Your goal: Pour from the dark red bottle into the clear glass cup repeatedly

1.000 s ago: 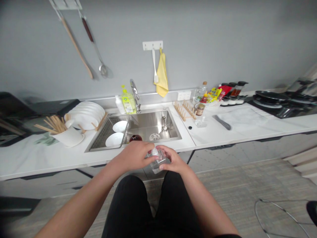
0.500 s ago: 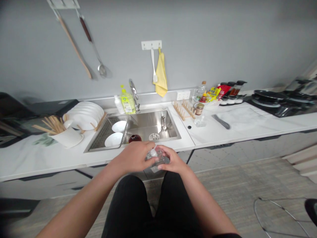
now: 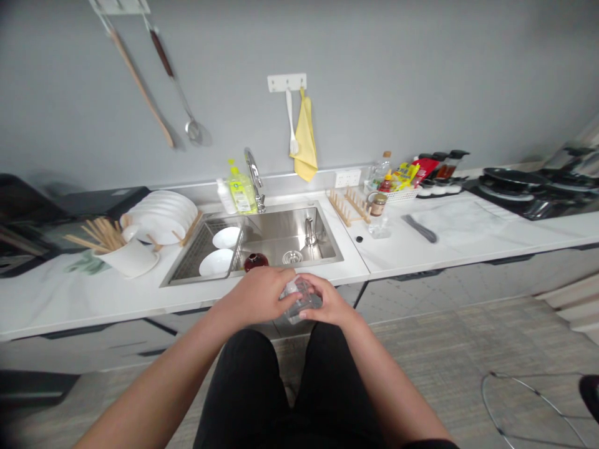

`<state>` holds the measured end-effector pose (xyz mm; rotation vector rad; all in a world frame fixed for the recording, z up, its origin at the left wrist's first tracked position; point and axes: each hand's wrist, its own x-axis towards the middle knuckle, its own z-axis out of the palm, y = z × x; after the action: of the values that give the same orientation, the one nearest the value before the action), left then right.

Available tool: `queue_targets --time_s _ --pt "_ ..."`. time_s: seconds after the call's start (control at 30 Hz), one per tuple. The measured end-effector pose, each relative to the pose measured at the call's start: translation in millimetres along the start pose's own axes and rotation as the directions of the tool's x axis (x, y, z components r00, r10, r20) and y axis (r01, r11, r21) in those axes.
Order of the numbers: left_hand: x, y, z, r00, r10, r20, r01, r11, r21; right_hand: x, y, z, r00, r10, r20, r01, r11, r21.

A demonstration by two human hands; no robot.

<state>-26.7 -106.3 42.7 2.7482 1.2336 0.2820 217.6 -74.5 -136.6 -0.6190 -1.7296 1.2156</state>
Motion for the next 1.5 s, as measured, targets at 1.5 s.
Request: queue_targets --time_s 1.5 --pt "-1.0 -12.7 -30.0 0.972 -0.212 -0.105 0.204 0.976 -0.078 2.6 -6.7 6.8 0.998 -0.015 -0.064 0.012 0.999 -0.04"
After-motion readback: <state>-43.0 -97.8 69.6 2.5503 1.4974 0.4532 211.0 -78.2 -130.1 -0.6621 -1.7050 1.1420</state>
